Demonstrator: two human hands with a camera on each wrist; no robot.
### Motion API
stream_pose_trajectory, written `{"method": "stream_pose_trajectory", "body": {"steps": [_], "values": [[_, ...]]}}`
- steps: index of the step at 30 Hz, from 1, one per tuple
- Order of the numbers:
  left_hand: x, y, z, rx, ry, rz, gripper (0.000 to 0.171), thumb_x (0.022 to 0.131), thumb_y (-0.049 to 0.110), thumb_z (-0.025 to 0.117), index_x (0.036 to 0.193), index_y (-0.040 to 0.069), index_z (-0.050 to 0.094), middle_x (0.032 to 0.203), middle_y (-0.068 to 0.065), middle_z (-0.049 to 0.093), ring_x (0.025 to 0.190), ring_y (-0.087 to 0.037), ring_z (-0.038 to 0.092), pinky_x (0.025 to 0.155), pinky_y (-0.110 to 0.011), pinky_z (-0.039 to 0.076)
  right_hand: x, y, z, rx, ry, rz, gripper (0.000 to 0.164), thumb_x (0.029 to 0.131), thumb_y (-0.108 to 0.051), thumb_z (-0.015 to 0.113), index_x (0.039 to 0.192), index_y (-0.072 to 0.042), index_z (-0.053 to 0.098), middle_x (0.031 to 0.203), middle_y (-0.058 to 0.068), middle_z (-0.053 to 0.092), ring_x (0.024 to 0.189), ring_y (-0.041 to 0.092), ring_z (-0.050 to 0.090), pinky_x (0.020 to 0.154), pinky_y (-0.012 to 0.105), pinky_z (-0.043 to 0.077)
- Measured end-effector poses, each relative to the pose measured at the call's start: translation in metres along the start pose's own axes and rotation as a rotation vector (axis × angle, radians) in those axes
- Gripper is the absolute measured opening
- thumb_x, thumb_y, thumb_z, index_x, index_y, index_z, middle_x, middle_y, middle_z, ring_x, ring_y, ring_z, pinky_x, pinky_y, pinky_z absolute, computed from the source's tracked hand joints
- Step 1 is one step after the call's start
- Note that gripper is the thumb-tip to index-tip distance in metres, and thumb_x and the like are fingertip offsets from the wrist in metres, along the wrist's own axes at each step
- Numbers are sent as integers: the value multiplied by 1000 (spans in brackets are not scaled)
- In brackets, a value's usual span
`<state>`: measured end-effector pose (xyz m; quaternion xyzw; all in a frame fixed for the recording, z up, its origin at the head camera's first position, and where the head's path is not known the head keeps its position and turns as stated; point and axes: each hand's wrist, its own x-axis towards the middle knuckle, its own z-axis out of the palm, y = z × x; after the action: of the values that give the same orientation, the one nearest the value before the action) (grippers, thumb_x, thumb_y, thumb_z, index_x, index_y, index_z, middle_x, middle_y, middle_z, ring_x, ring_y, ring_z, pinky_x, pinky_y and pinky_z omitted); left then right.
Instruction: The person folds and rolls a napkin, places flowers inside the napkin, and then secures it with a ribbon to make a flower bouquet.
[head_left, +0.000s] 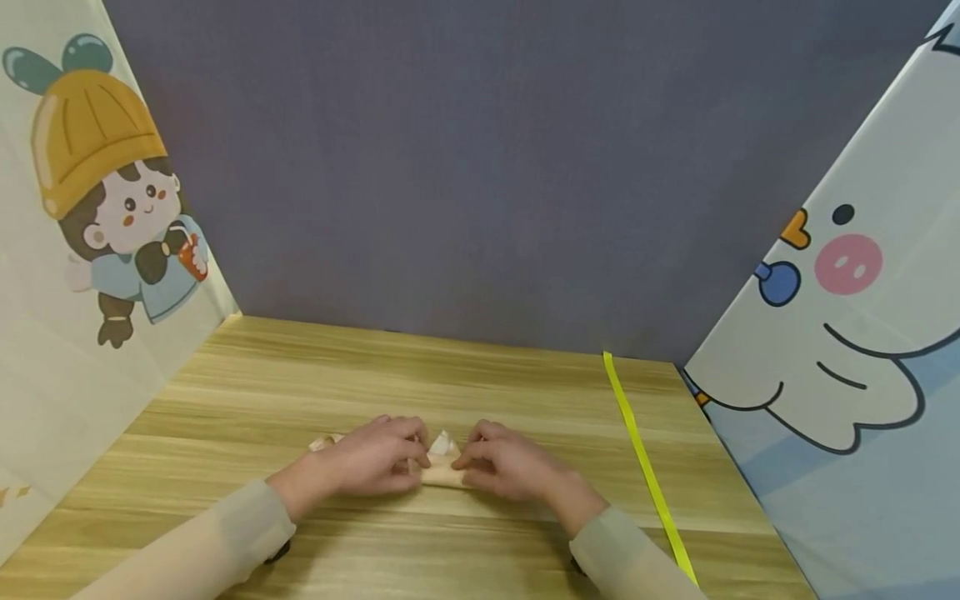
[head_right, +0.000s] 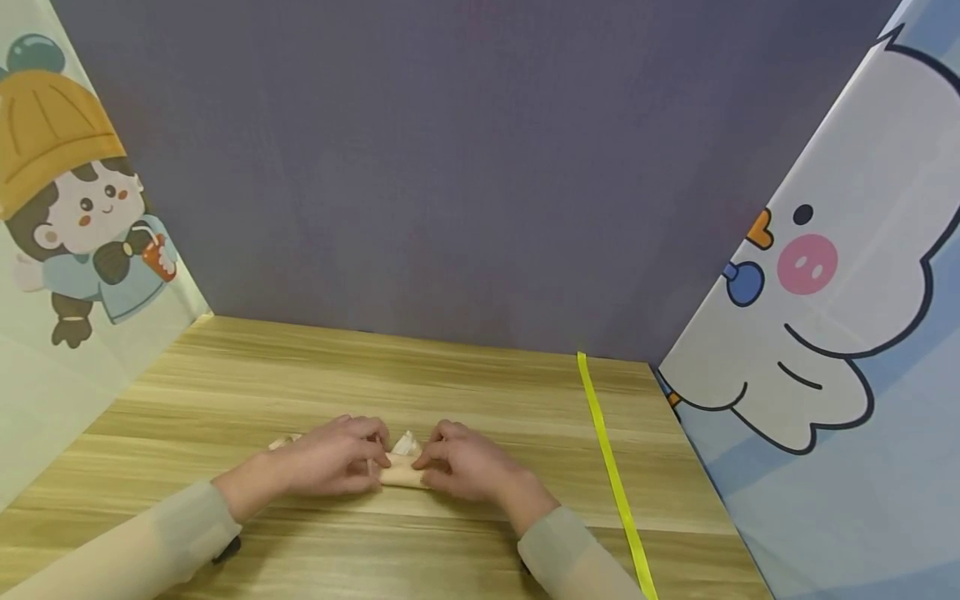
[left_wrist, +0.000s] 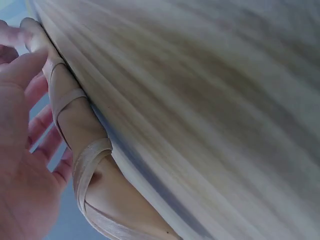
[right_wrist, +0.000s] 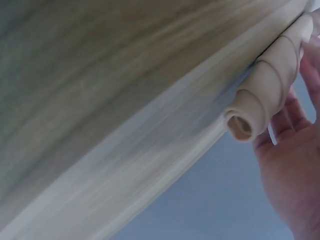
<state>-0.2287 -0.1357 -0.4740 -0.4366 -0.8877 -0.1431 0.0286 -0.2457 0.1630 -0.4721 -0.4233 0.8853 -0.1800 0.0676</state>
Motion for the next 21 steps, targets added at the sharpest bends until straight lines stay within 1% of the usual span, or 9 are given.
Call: {"method": "stream_pose_trajectory", "body": {"steps": [2, 4, 6, 9, 12, 13, 16, 18, 21], "values": [[0, 0, -1, 10, -8, 5, 24, 98, 35, 85, 118, 23, 83, 123, 9, 67, 105, -4, 61, 95, -38, 53, 1, -2, 0, -55, 12, -22, 28, 99, -36, 84, 125, -26, 82, 120, -9, 65, 104, 3, 57, 94, 25, 53], [1, 0, -2, 25, -14, 7, 23, 98, 34, 85, 118, 23, 82, 119, 11, 69, 108, -6, 63, 94, -37, 53, 2, -4, 0, -109, 17, -29, 30, 97, -37, 87, 124, -25, 82, 119, -9, 67, 106, 4, 59, 97, 26, 53], [1, 0, -2, 27, -5, 10, 19, 101, 30, 82, 119, 24, 81, 116, 12, 73, 106, -6, 66, 92, -36, 53, 3, -6, 0, -142, 17, -31, 27, 98, -33, 84, 124, -23, 82, 117, -9, 71, 106, 5, 62, 99, 28, 55], [1, 0, -1, 1, 11, -7, 21, 105, 25, 76, 126, 24, 77, 119, 11, 78, 109, -7, 71, 92, -37, 54, 3, -6, 0, -133, 12, -22, 25, 103, -29, 78, 128, -22, 80, 117, -7, 76, 106, 6, 67, 100, 31, 57], [1, 0, -1, -24, 27, -13, 24, 106, 21, 74, 130, 25, 75, 125, 9, 80, 112, -9, 74, 93, -38, 54, 3, -5, 0, -98, 29, -43, 27, 106, -23, 74, 133, -21, 75, 113, -5, 78, 102, 8, 69, 96, 32, 59], [1, 0, -1, -21, 30, -10, 24, 106, 20, 74, 130, 25, 74, 125, 9, 80, 112, -9, 75, 93, -38, 54, 2, -4, 0, -83, 35, -53, 26, 107, -22, 73, 133, -21, 74, 113, -5, 78, 100, 8, 69, 95, 32, 59], [2, 0, -1, -9, 37, 4, 20, 106, 19, 74, 124, 27, 77, 122, 11, 81, 111, -8, 75, 92, -37, 54, 2, -3, -1, -59, 46, -82, 23, 107, -19, 73, 130, -23, 73, 115, -6, 79, 101, 8, 71, 95, 32, 59], [2, 0, -1, 3, 34, 4, 18, 106, 20, 75, 121, 26, 80, 120, 11, 81, 110, -8, 75, 92, -38, 54, 3, -2, -1, -62, 42, -82, 21, 108, -18, 72, 127, -24, 76, 122, -7, 79, 109, 10, 72, 101, 34, 59], [2, 0, -1, 8, 17, -13, 16, 105, 21, 75, 119, 25, 82, 118, 10, 81, 111, -11, 75, 97, -46, 57, 3, -2, -1, -73, 29, -55, 20, 109, -20, 71, 126, -26, 79, 128, -6, 78, 120, 13, 72, 109, 36, 57]]}}
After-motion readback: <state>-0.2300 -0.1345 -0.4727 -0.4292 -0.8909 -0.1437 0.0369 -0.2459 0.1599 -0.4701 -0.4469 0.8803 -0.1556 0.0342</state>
